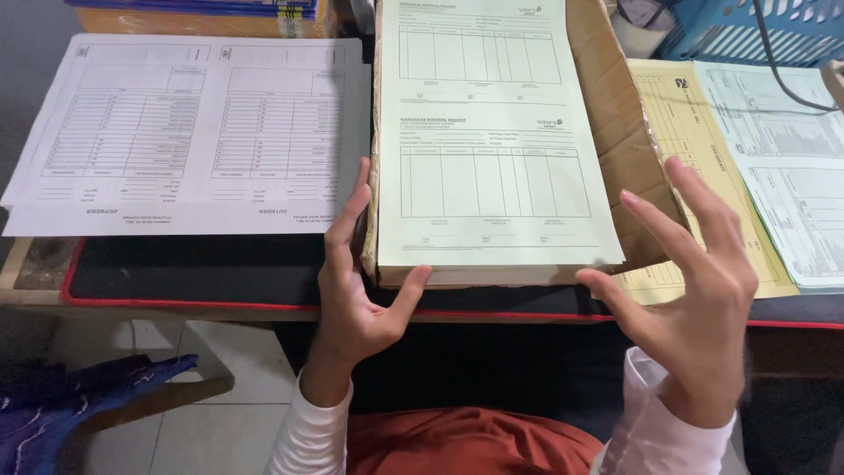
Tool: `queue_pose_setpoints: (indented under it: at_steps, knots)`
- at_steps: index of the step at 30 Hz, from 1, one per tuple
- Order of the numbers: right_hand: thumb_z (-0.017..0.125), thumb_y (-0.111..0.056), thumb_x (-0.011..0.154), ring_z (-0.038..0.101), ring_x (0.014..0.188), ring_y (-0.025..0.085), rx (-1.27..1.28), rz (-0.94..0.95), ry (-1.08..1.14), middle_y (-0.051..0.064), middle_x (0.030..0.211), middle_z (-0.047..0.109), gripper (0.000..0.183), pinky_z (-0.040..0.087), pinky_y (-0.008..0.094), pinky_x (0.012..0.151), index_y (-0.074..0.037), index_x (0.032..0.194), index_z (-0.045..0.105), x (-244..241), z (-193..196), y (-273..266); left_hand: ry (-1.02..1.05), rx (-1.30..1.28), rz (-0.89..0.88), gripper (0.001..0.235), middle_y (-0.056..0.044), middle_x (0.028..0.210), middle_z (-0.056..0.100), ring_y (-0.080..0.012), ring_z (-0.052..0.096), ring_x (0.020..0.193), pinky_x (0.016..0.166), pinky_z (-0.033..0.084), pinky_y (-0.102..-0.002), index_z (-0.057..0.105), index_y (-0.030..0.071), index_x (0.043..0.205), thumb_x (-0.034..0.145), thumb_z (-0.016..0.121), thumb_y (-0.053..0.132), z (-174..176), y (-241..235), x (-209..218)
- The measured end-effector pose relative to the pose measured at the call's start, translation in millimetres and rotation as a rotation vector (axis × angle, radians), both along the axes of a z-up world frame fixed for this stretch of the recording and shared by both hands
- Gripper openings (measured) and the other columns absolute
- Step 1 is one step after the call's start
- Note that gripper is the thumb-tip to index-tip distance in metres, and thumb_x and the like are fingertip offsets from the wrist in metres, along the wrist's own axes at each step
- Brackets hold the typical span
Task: Sorting and inspecting a large stack of printed forms in a box
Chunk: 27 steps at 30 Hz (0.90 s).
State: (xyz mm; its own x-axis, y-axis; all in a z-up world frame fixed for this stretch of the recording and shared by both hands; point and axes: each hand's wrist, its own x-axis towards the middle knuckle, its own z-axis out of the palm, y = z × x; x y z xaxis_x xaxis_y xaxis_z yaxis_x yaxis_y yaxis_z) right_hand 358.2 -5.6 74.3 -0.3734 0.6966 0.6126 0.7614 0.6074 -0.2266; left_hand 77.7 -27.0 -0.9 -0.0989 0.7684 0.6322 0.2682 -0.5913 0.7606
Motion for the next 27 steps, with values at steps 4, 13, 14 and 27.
queue_pose_setpoints:
  at_steps: [4,13,14,27]
  knots:
    - [0.086,-0.016,0.092,0.062,0.136,0.045,-0.003,0.006,0.06,0.032,0.148,0.058,0.046,0.051,0.052,0.116,0.005,0.129,0.069,2.9,-13.2,6.2,-0.042,-0.003,-0.041,0.075,-0.029,0.171,0.023,-0.0416,0.027,0.164,0.139,0.025,-0.047,0.026,0.004,0.156,0.097,0.071,0.002,1.8,0.1,1.7]
    - [0.064,-0.017,0.091,0.053,0.144,0.056,-0.052,0.163,0.309,0.043,0.146,0.051,0.074,0.046,0.063,0.129,0.019,0.15,0.038,74.2,-48.3,-2.5,0.003,0.009,-0.022,0.07,-0.029,0.171,0.023,-0.0428,0.025,0.165,0.14,0.024,-0.051,0.027,0.006,0.156,0.099,0.068,0.008,0.6,0.0,1.7]
    - [0.064,-0.017,0.091,0.053,0.144,0.056,-0.052,0.16,0.311,0.043,0.146,0.051,0.074,0.046,0.063,0.129,0.019,0.15,0.038,76.6,-45.4,-10.0,0.005,0.008,-0.025,0.07,-0.029,0.171,0.023,-0.0428,0.025,0.165,0.14,0.024,-0.051,0.027,0.006,0.156,0.099,0.068,0.008,1.0,-0.2,2.3]
    - [0.087,0.008,0.111,0.066,0.098,0.03,-0.009,-0.41,0.092,0.018,0.102,0.073,0.008,0.042,0.071,0.132,0.003,0.114,0.081,120.7,-87.8,-44.9,0.058,0.029,0.026,0.072,-0.034,0.168,0.025,-0.0464,0.025,0.164,0.139,0.024,-0.055,0.028,0.004,0.154,0.095,0.069,0.015,3.3,1.2,5.5]
